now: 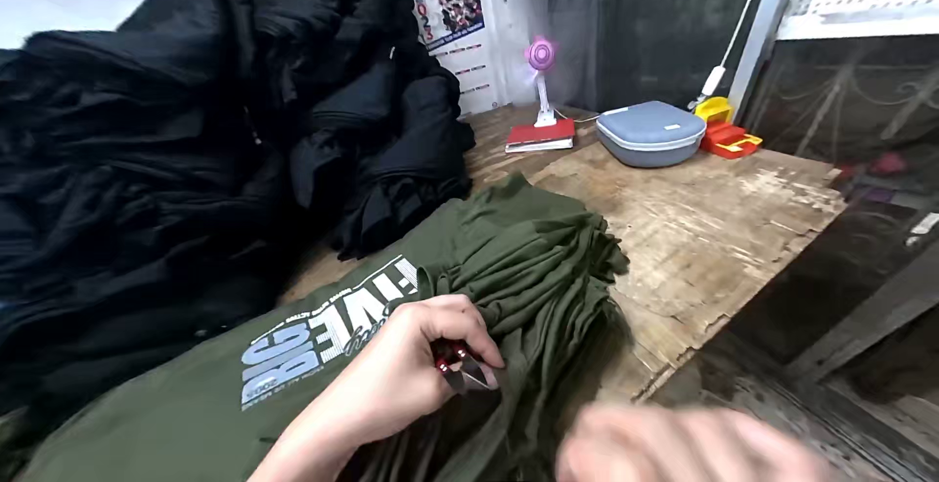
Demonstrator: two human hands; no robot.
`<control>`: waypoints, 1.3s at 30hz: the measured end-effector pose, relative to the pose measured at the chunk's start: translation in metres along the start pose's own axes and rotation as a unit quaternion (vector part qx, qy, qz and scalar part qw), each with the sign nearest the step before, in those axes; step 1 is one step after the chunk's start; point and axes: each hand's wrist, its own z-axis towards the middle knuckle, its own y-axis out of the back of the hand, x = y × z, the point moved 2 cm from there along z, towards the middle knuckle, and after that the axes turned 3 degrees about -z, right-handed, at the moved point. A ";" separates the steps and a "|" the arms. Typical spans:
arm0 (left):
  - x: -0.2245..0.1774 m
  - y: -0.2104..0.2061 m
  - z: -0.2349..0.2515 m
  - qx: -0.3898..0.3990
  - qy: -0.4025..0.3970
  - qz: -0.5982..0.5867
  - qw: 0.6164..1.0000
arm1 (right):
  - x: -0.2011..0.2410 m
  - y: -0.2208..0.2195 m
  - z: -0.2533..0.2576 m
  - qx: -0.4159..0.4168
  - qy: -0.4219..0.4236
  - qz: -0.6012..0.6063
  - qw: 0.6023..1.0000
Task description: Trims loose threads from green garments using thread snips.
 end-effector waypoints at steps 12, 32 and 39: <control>-0.009 -0.012 0.000 -0.046 0.052 0.048 0.996 | -0.064 -0.115 -0.006 -0.184 0.063 0.053 0.979; -0.010 -0.003 -0.008 -0.112 0.173 0.266 0.942 | -0.090 -0.120 -0.037 -0.033 0.180 0.185 0.966; -0.002 -0.018 -0.002 -0.040 0.001 0.323 0.946 | -0.116 -0.103 -0.046 0.067 0.018 0.206 0.976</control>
